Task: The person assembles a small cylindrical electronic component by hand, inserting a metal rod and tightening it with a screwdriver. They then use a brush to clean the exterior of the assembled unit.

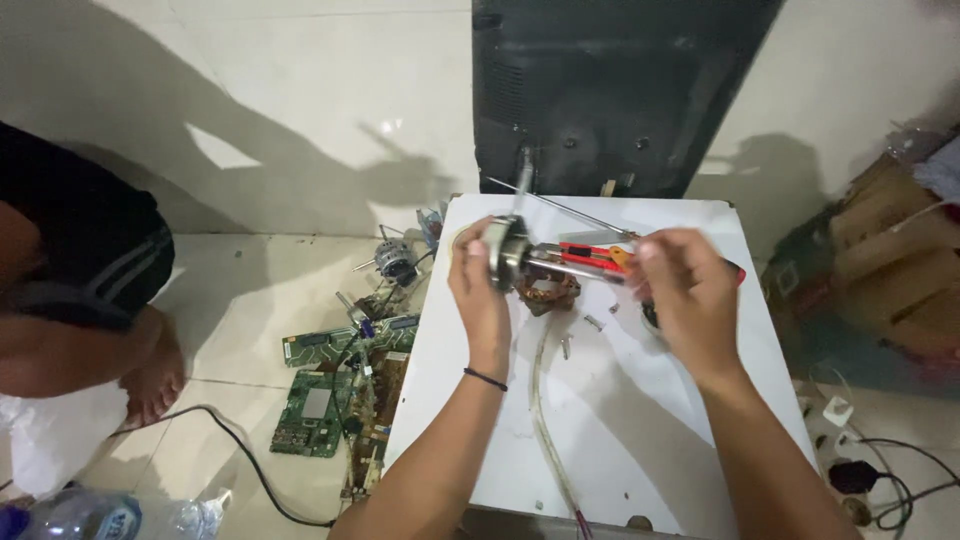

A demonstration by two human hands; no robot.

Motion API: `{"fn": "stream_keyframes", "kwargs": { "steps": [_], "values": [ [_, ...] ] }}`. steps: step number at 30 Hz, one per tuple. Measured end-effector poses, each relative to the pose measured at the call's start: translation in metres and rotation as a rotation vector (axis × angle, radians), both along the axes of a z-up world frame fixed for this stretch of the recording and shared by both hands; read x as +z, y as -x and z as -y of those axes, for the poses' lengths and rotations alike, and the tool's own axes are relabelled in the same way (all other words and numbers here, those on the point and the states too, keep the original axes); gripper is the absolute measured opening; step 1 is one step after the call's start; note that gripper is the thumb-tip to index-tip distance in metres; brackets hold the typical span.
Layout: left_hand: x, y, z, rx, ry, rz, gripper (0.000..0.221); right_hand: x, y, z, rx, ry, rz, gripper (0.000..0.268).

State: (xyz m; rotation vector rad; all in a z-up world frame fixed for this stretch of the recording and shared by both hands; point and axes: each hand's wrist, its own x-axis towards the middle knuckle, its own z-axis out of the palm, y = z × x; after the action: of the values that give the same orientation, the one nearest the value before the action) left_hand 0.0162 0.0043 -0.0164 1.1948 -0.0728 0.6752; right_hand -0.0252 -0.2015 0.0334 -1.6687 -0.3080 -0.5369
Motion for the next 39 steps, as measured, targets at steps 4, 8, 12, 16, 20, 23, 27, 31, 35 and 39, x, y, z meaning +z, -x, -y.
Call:
{"fn": "stream_keyframes", "kwargs": {
  "steps": [4,8,12,16,20,23,27,31,35,39],
  "values": [
    [-0.008,-0.011,-0.007,-0.166,0.335,0.031,0.045,-0.009,-0.013,0.03,-0.197,-0.11,-0.008,0.022],
    [-0.004,-0.011,-0.006,-0.123,0.431,0.015,0.04,-0.019,-0.022,0.05,-0.229,-0.053,-0.013,0.017],
    [-0.005,-0.009,-0.003,-0.058,0.228,-0.029,0.038,0.006,-0.007,0.039,-0.334,0.569,-0.072,0.032],
    [0.006,0.001,0.002,-0.046,0.193,-0.132,0.035,-0.005,-0.015,0.039,-0.418,1.194,-0.268,0.056],
    [0.011,0.004,0.003,-0.037,0.169,-0.104,0.032,-0.009,-0.014,0.033,-0.309,1.139,-0.523,0.047],
    [0.009,0.003,0.002,-0.018,0.15,-0.108,0.031,-0.021,-0.015,0.031,-0.331,0.994,-0.402,0.035],
    [-0.002,-0.005,-0.001,0.033,0.075,-0.081,0.029,0.007,0.0,-0.003,-0.234,0.822,-0.563,0.031],
    [0.0,-0.003,-0.002,0.047,0.036,-0.066,0.028,0.0,0.003,-0.017,-0.126,1.067,-0.535,0.033],
    [-0.006,-0.008,-0.002,0.034,0.061,-0.073,0.029,0.002,0.005,-0.029,-0.127,1.232,-0.577,0.036],
    [-0.006,-0.007,-0.002,0.015,0.08,-0.113,0.031,-0.016,-0.009,-0.008,-0.27,1.226,-0.53,0.048]
  ]
}}
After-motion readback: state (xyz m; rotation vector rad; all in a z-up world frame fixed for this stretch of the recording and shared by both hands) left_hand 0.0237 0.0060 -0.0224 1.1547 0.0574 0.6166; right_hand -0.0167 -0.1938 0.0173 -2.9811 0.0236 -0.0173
